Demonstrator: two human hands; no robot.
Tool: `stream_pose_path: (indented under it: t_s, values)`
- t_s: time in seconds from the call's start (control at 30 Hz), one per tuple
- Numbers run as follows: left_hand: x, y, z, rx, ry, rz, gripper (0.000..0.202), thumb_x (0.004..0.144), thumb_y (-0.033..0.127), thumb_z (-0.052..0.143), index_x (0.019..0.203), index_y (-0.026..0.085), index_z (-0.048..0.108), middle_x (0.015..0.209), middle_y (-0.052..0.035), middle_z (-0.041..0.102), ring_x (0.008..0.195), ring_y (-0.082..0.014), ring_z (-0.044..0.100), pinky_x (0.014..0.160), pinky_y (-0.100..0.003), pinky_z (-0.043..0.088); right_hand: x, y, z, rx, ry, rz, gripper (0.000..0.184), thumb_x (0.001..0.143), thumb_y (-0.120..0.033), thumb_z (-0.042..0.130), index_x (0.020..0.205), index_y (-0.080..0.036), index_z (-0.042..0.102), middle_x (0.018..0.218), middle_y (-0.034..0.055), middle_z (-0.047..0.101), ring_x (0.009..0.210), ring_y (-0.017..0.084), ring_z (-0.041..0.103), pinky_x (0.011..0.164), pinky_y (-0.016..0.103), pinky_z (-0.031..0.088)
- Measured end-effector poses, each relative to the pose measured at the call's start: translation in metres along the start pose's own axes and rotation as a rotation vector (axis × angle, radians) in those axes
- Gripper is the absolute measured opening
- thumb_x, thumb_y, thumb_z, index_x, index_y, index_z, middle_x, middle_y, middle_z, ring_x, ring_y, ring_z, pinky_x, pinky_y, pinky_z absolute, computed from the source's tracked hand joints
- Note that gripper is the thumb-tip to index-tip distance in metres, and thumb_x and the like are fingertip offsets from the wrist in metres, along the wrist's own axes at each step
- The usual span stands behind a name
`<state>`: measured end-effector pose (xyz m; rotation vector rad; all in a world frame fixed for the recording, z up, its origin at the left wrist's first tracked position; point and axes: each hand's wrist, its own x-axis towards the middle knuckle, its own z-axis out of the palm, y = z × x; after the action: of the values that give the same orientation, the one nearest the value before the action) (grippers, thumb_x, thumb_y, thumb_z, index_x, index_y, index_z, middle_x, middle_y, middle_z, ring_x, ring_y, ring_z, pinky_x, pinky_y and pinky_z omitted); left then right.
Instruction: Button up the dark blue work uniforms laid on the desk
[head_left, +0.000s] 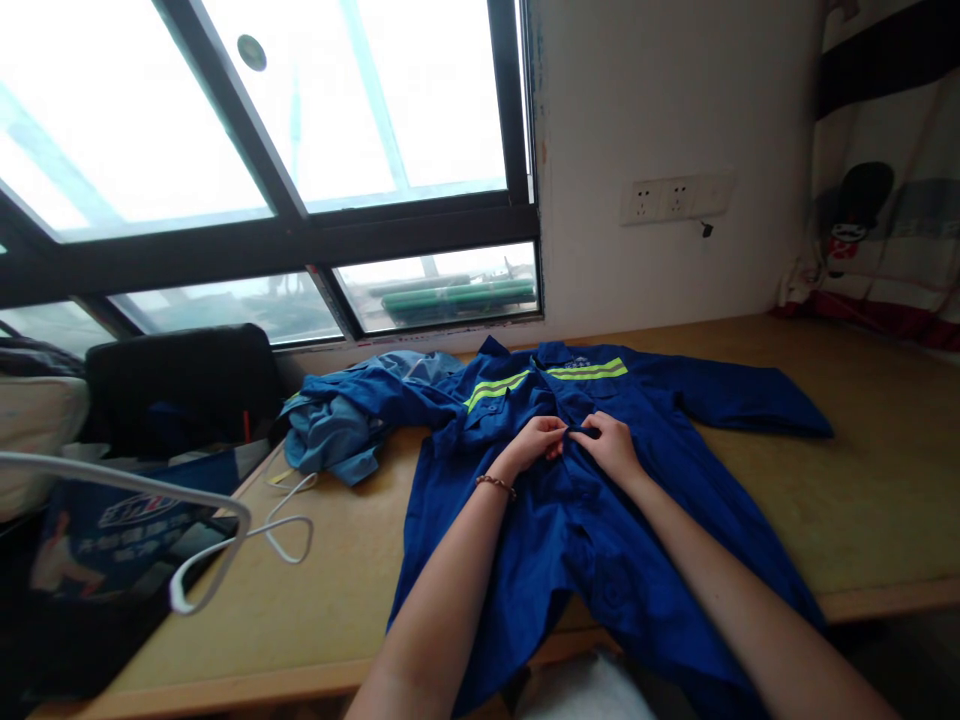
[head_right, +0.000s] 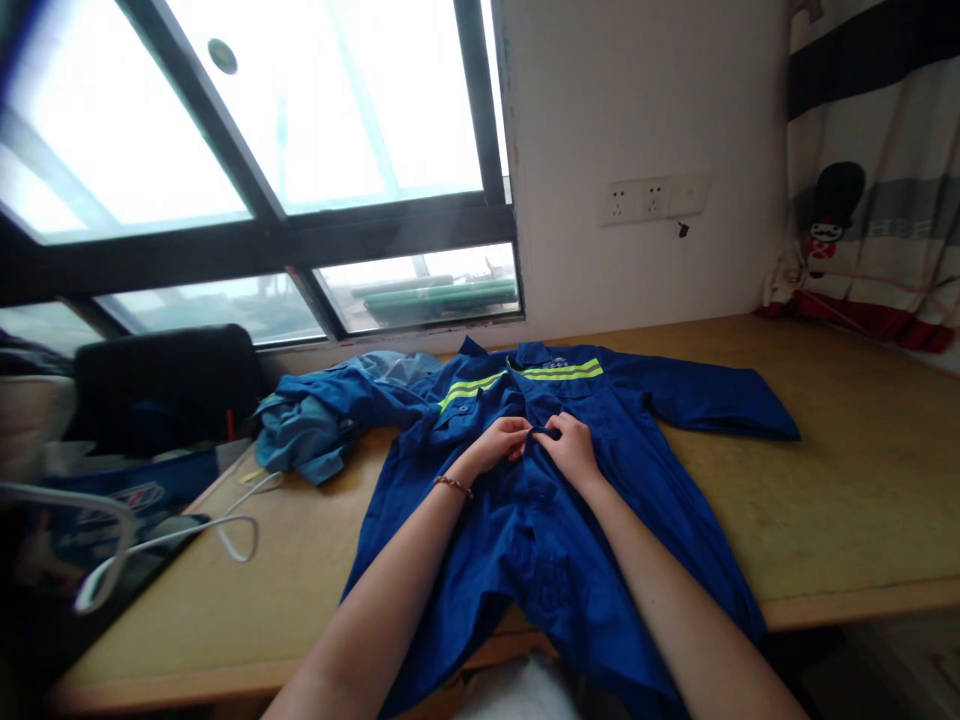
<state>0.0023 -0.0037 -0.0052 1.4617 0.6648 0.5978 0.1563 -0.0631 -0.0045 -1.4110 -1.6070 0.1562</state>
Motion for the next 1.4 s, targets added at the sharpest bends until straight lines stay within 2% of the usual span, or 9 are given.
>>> stream_pose_path:
  t_s: [0.2, 0.5, 0.67, 0.8, 0.9, 1.03, 1.1, 1.3, 1.4]
  values:
    - [0.007, -0.005, 0.002, 0.081, 0.092, 0.021, 0.025, 0.072, 0.037, 0.057, 0.072, 0.013, 0.049, 0.046, 0.0034, 0.051, 0.036, -0.0071, 0.046, 0.037, -0.017, 0.033, 0.002, 0.003, 0.002, 0.136, 0.015, 0.067, 0.018, 0.064, -0.029, 0.056, 0.052, -0.017, 0.048, 0.054, -0.0041, 0.044, 0.054, 0.010, 0.042, 0.053, 0.022, 0.030]
    - [0.007, -0.006, -0.019, 0.028, 0.360, 0.063, 0.014, 0.078, 0.028, 0.049, 0.075, 0.015, 0.044, 0.056, -0.0014, 0.059, 0.042, -0.0098, 0.053, 0.044, -0.020, 0.041, 0.015, 0.025, -0.019, 0.553, 0.389, 0.480, 0.025, 0.058, -0.037, 0.061, 0.055, -0.016, 0.048, 0.049, -0.0069, 0.038, 0.048, 0.007, 0.034, 0.048, 0.020, 0.029]
    - [0.006, -0.010, -0.024, 0.345, 0.692, 0.093, 0.009, 0.079, 0.021, 0.044, 0.073, 0.016, 0.048, 0.053, -0.0005, 0.055, 0.042, -0.0110, 0.052, 0.046, -0.021, 0.038, 0.018, 0.031, -0.028, 0.493, 0.446, 0.512, 0.029, 0.059, -0.043, 0.062, 0.057, -0.015, 0.054, 0.051, -0.0052, 0.042, 0.050, 0.008, 0.037, 0.050, 0.020, 0.031]
    - [-0.001, 0.006, -0.014, 0.604, 0.837, 0.279, 0.003, 0.075, 0.019, 0.050, 0.077, 0.017, 0.052, 0.056, 0.0004, 0.053, 0.051, -0.0113, 0.050, 0.054, -0.022, 0.035, 0.018, 0.034, -0.030, 0.468, 0.432, 0.514, 0.031, 0.059, -0.045, 0.062, 0.059, -0.014, 0.057, 0.050, -0.0046, 0.043, 0.051, 0.009, 0.038, 0.050, 0.020, 0.032]
    - [-0.005, 0.027, 0.005, 0.570, 0.722, 0.392, 0.011, 0.076, 0.027, 0.052, 0.080, 0.017, 0.054, 0.062, -0.0003, 0.055, 0.056, -0.0111, 0.050, 0.056, -0.021, 0.035, 0.018, 0.033, -0.030, 0.479, 0.424, 0.539, 0.031, 0.059, -0.045, 0.062, 0.059, -0.014, 0.057, 0.050, -0.0047, 0.044, 0.051, 0.009, 0.040, 0.051, 0.020, 0.033]
    - [-0.006, 0.039, 0.031, 0.492, 0.087, 0.170, 0.032, 0.070, 0.045, 0.055, 0.060, 0.015, 0.053, 0.051, 0.0010, 0.049, 0.045, -0.0095, 0.045, 0.044, -0.021, 0.029, 0.018, 0.034, -0.028, 0.495, 0.408, 0.543, 0.032, 0.060, -0.045, 0.062, 0.063, -0.014, 0.059, 0.053, -0.0036, 0.048, 0.052, 0.009, 0.042, 0.051, 0.021, 0.035]
    - [-0.005, 0.032, 0.039, 0.512, -0.035, 0.095, 0.036, 0.063, 0.046, 0.061, 0.051, 0.015, 0.046, 0.045, 0.0037, 0.041, 0.041, -0.0080, 0.040, 0.040, -0.021, 0.025, 0.019, 0.034, -0.028, 0.481, 0.375, 0.504, 0.033, 0.062, -0.046, 0.060, 0.068, -0.013, 0.060, 0.058, -0.0012, 0.053, 0.055, 0.011, 0.046, 0.053, 0.022, 0.037]
    - [0.006, 0.002, 0.031, 0.312, 0.115, 0.043, 0.041, 0.062, 0.043, 0.062, 0.050, 0.017, 0.034, 0.046, 0.0069, 0.030, 0.041, -0.0054, 0.031, 0.040, -0.020, 0.022, 0.013, -0.001, -0.035, -0.032, 0.429, 0.081, 0.034, 0.071, -0.024, 0.055, 0.104, -0.015, 0.056, 0.106, 0.0125, 0.052, 0.096, 0.025, 0.048, 0.084, 0.039, 0.038]
    - [0.017, 0.001, 0.021, 0.277, 0.287, 0.160, 0.038, 0.061, 0.039, 0.063, 0.050, 0.016, 0.036, 0.049, 0.0067, 0.032, 0.046, -0.0050, 0.029, 0.043, -0.019, 0.022, 0.003, -0.023, -0.027, -0.149, 0.153, -0.155, 0.027, 0.078, -0.013, 0.044, 0.101, -0.020, 0.056, 0.101, 0.0098, 0.053, 0.096, 0.022, 0.050, 0.085, 0.034, 0.038]
